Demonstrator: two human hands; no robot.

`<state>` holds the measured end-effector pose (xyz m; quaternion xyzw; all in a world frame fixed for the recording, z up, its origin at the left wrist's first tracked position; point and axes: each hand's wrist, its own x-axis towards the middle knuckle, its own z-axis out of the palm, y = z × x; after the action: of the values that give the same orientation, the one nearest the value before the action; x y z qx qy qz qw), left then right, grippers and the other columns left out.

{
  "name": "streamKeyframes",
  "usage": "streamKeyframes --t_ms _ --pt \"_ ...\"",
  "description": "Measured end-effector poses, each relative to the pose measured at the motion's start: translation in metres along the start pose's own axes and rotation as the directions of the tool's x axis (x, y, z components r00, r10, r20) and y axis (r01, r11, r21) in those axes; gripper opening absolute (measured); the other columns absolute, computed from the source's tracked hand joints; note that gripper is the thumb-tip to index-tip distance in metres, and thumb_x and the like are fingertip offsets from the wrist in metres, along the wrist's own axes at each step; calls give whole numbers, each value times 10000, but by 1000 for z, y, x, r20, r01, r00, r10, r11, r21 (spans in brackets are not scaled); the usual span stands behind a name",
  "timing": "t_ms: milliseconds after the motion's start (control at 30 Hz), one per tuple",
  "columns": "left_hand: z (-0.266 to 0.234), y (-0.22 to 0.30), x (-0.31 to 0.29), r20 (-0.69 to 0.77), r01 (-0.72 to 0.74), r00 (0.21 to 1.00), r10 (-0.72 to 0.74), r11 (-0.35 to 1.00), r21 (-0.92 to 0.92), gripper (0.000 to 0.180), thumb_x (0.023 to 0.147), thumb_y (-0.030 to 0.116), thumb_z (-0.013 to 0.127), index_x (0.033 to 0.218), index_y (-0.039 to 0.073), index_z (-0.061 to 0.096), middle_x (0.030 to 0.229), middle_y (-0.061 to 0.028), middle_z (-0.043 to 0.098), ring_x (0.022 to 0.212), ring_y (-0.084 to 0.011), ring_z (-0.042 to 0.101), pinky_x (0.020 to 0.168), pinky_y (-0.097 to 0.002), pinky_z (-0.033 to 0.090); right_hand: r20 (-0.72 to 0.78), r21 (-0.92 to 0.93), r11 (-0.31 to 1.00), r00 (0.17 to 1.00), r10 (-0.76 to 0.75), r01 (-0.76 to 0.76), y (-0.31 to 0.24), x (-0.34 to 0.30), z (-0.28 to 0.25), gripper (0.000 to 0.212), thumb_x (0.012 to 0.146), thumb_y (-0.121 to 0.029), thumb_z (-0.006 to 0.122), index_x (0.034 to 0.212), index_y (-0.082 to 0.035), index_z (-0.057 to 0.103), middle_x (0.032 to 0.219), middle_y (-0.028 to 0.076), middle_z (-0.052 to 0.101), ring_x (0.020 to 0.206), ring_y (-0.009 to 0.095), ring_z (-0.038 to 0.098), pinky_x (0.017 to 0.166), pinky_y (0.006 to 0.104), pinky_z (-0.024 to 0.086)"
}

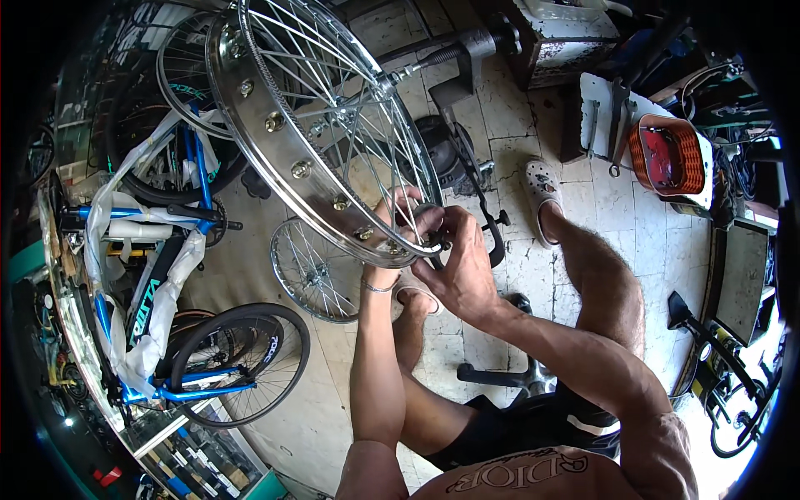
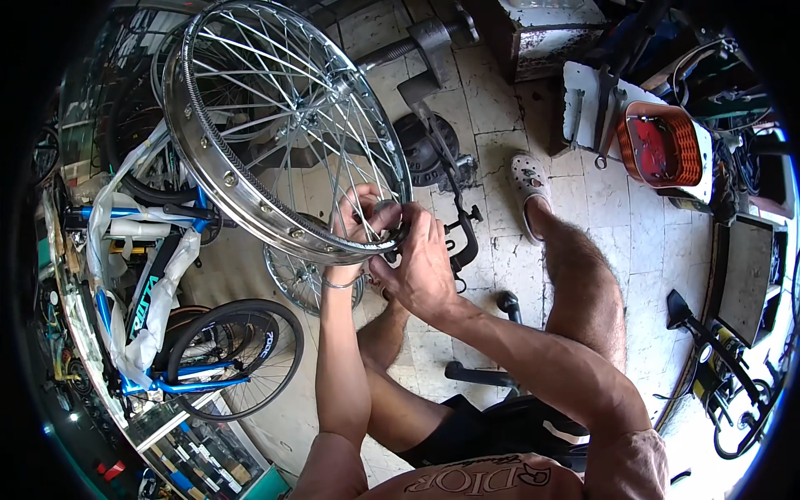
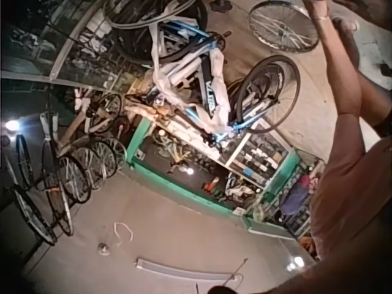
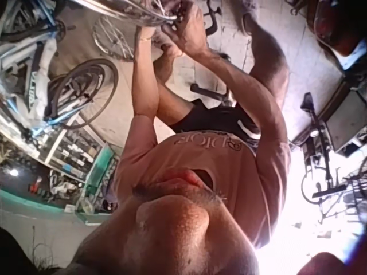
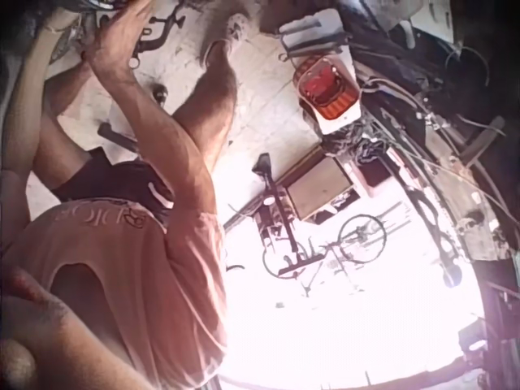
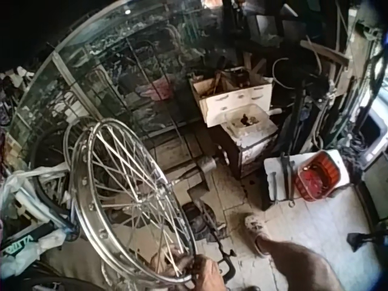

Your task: The person uses a spoke wrench to adjust the tension of the spokes on a bicycle wheel mounted in a truing stand. They rotate the wheel to check for lateral wobbles and tighten or loosen specific nipples to align the rim.

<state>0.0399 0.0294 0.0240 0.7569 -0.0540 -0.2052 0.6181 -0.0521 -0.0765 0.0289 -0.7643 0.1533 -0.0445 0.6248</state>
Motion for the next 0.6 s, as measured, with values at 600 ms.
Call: streamKeyframes --t_ms 600 --pt "-29 4 -10 79 172 983 -168 984 -44 217 867 149 753 987 20 627 804 11 619 697 -68 586 614 -207 467 47 -223 975 999 9 2 -5 1 -4 798 726 -194 777 1341 71 342 1226 248 504 1171 384 488 1028 462 404"
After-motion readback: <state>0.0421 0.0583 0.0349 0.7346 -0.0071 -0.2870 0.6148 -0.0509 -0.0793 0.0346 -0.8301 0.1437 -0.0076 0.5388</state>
